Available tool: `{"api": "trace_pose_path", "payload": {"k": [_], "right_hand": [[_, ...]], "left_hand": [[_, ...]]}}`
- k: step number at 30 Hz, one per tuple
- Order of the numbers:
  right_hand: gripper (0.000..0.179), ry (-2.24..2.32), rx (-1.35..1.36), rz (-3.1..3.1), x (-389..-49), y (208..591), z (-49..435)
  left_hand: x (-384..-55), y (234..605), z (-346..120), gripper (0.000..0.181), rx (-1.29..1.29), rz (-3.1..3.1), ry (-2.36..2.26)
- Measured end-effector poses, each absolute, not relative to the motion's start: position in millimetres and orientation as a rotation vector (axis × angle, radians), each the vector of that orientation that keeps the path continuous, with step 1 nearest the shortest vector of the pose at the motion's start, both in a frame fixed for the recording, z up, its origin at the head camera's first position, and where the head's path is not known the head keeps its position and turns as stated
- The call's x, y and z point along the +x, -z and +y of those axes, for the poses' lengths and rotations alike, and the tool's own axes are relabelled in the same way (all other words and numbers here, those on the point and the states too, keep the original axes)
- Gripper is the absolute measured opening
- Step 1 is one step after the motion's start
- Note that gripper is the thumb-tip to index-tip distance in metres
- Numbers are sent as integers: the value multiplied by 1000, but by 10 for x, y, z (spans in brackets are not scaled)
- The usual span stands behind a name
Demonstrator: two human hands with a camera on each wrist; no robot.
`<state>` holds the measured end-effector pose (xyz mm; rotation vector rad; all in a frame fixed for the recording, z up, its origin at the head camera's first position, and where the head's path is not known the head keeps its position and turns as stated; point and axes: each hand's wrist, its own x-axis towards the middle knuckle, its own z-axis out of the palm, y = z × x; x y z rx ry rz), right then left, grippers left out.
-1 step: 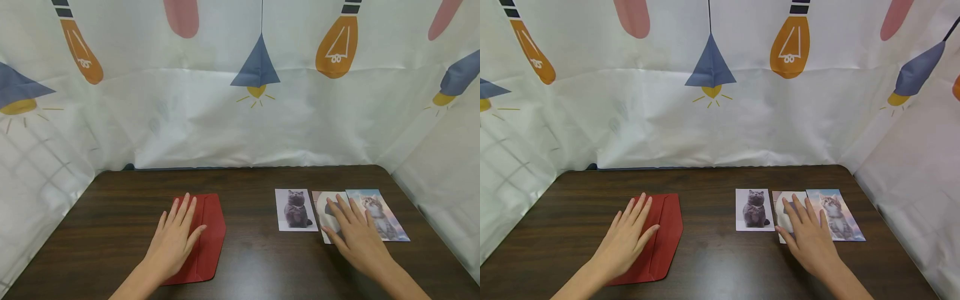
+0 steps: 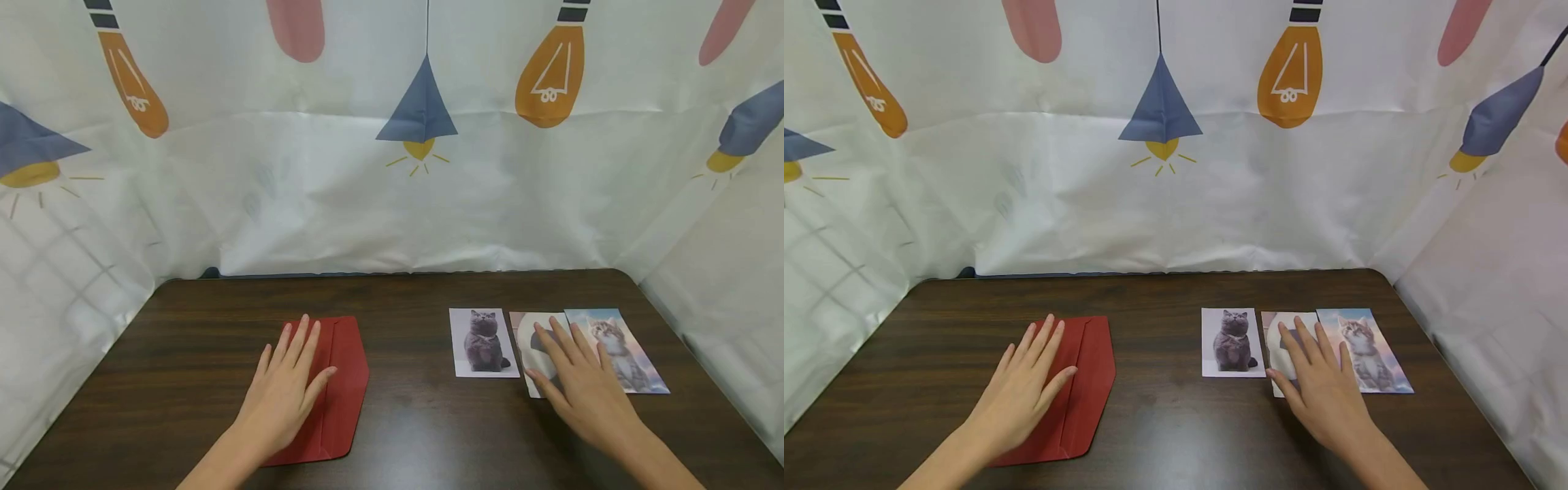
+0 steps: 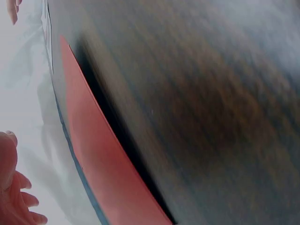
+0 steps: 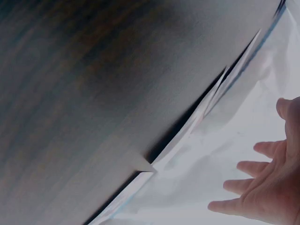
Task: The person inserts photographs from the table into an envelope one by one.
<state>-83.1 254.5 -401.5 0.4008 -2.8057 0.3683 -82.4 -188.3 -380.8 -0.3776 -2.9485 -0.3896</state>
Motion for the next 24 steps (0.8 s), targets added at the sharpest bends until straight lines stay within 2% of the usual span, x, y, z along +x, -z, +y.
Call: {"api": "trace_pose_path", "payload": {"k": [24], "right_hand": [[76, -424, 446, -2790, -962, 3929, 2565]], "left_hand": [[-787, 3793, -2006, 84, -310, -2989, 373]]}}
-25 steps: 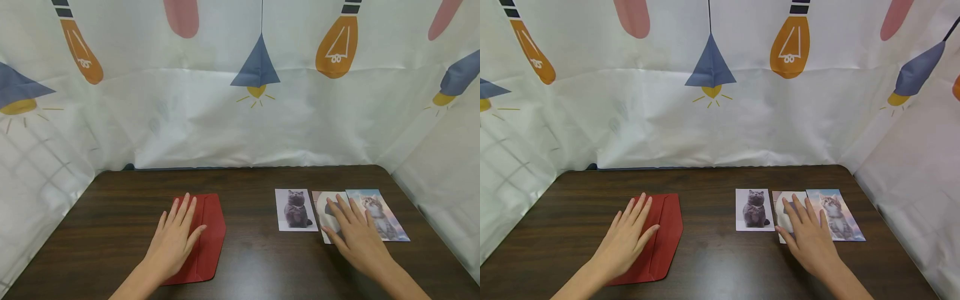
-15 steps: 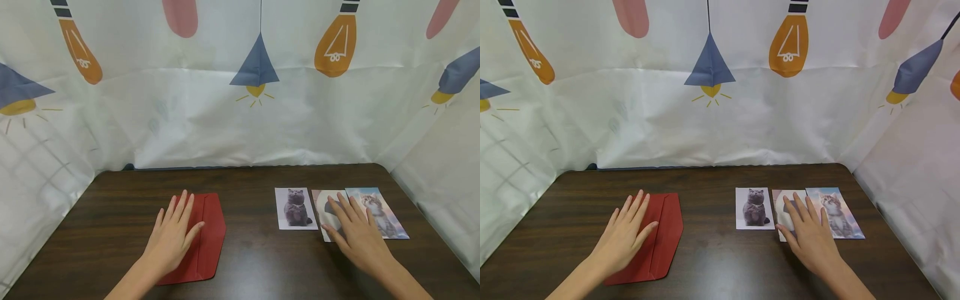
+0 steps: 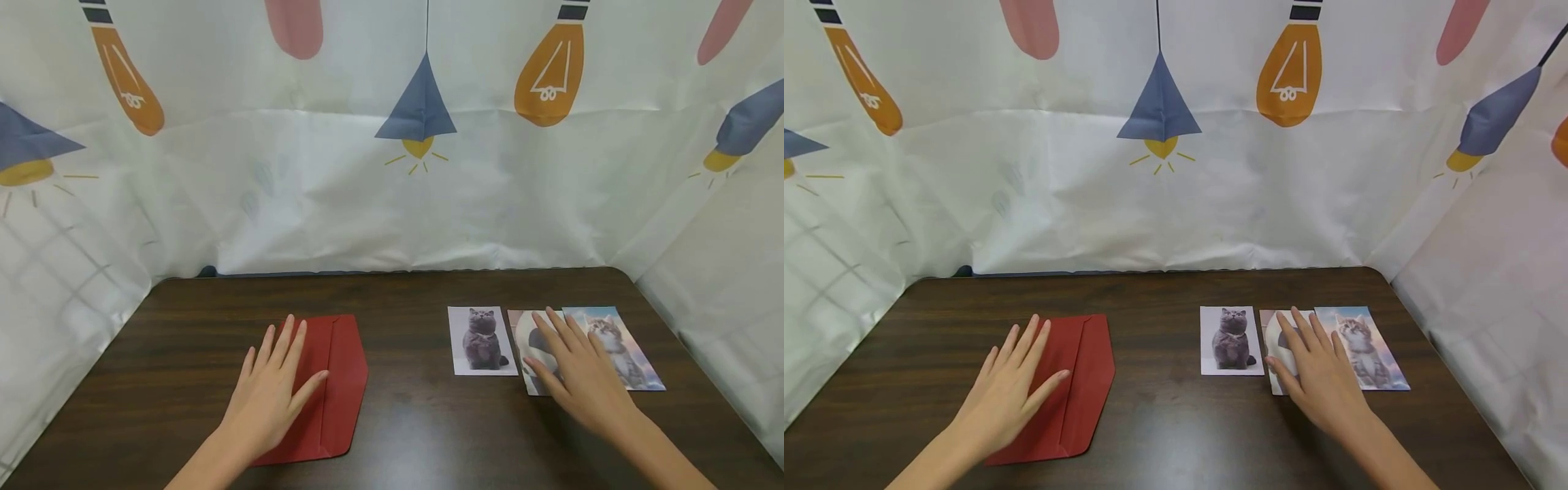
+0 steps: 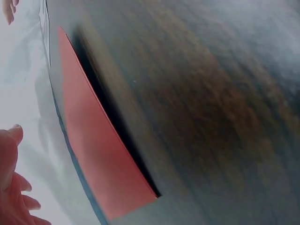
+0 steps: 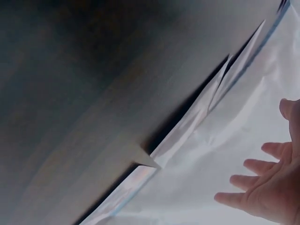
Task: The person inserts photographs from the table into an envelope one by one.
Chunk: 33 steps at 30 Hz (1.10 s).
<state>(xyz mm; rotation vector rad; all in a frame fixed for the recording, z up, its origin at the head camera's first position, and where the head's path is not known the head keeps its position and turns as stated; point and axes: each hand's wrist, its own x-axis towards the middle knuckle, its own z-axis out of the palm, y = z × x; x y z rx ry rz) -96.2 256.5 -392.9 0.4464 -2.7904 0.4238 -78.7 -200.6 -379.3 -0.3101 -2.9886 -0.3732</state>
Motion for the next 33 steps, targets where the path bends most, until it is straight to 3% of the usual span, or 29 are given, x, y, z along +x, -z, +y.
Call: {"api": "trace_pose_path", "payload": {"k": [33], "right_hand": [[53, -706, 589, -2852, -1679, 3910, 2429]], "left_hand": [[-672, 3913, -2081, 101, -19, -3082, 515]]}}
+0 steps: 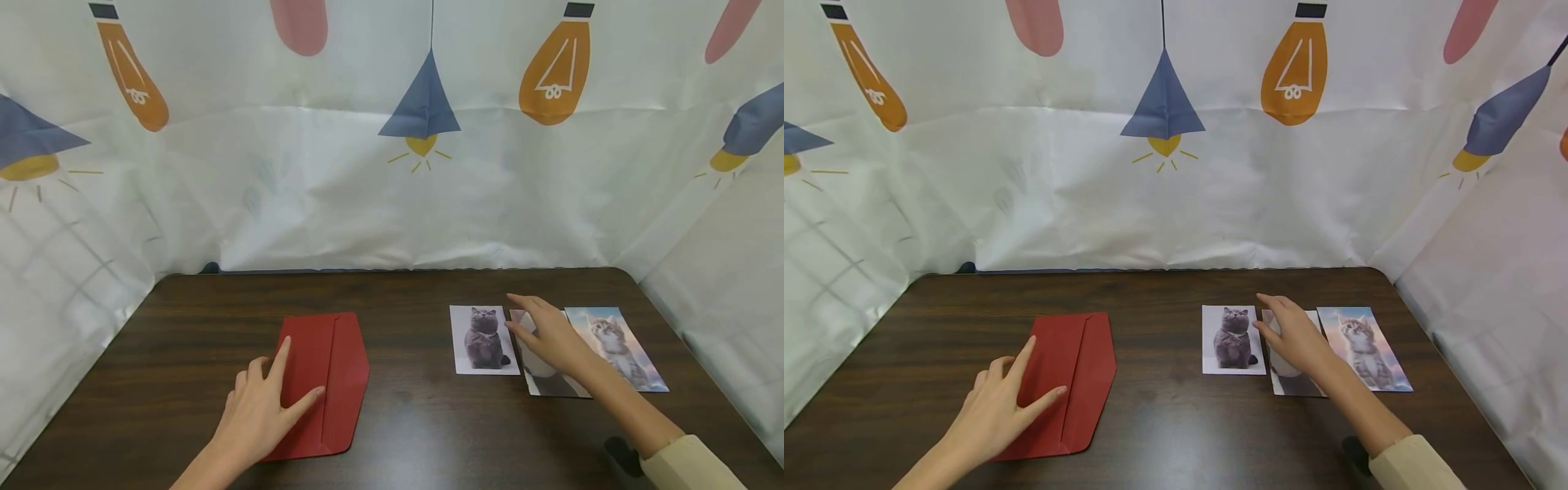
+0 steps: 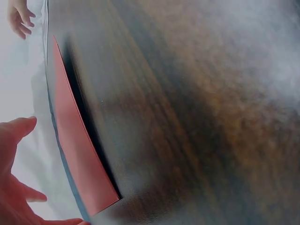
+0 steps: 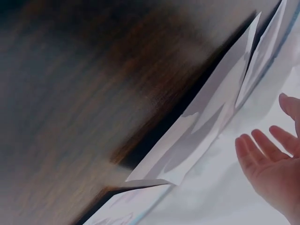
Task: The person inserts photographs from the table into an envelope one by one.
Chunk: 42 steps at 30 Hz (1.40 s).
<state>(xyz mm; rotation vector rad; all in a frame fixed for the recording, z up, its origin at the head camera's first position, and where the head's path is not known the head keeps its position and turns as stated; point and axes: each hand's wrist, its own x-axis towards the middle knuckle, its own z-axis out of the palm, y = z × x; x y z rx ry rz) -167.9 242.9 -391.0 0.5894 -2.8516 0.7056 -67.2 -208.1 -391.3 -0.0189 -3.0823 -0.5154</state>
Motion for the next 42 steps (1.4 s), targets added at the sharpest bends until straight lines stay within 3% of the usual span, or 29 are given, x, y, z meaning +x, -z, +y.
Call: {"api": "trace_pose_path", "payload": {"k": [20, 32, 42], "right_hand": [[33, -846, 530, -2900, -1981, 4003, 2430], [31, -816, 509, -2951, -2136, 4057, 2420], [40, -816, 492, -3020, -2178, 4046, 2402]], "left_hand": [[-708, 3952, -2039, 105, 81, -3217, 535], [-714, 3989, -1992, 108, 52, -3244, 505], [-735, 3985, -2041, 106, -13, -3263, 563]]}}
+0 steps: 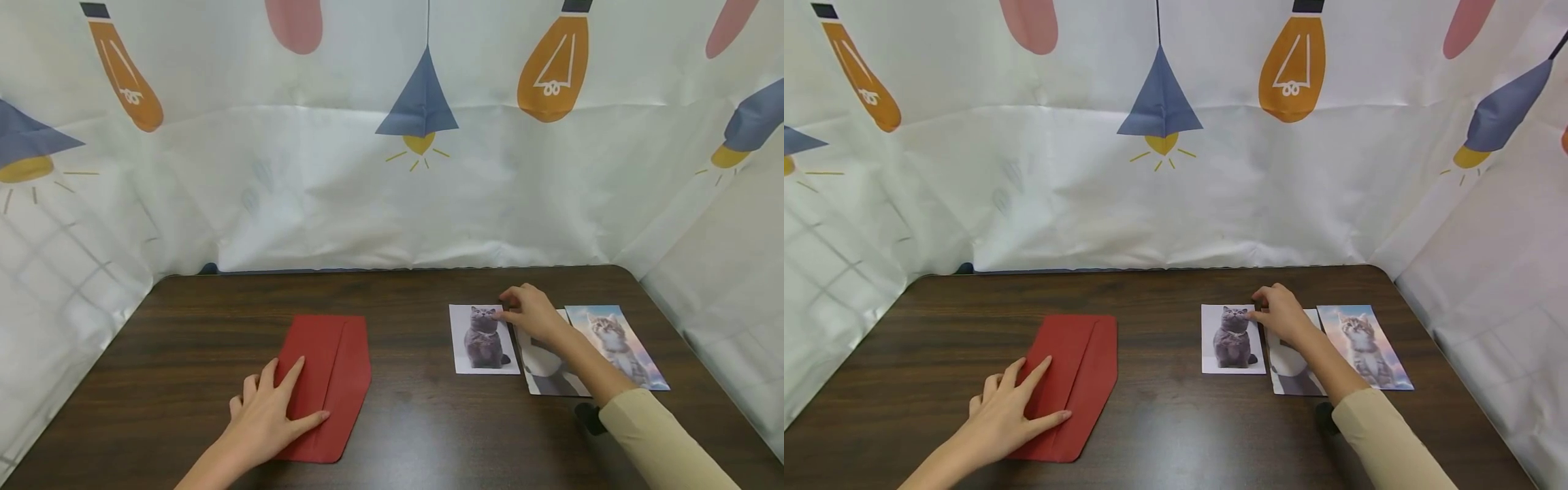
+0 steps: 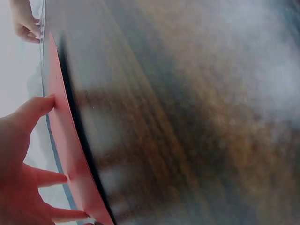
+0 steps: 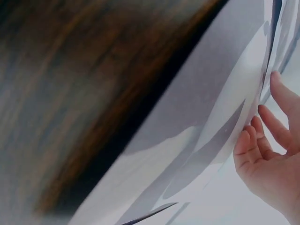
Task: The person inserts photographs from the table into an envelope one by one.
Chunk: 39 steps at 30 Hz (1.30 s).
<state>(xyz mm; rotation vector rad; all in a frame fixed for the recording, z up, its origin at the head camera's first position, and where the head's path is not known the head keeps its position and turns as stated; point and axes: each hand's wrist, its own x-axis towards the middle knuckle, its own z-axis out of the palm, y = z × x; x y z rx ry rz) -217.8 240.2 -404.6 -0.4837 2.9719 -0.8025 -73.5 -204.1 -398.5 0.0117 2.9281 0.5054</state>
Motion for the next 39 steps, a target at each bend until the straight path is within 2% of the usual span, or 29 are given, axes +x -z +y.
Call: {"api": "trace_pose_path", "payload": {"k": [11, 39], "right_hand": [[35, 791, -460, 2945, -2200, 4004, 2375], [34, 880, -362, 2869, -2235, 3929, 2312]], "left_hand": [[-671, 3999, -2038, 115, -23, 2989, -514], [-777, 3946, -2130, 122, -117, 2912, -808]]}}
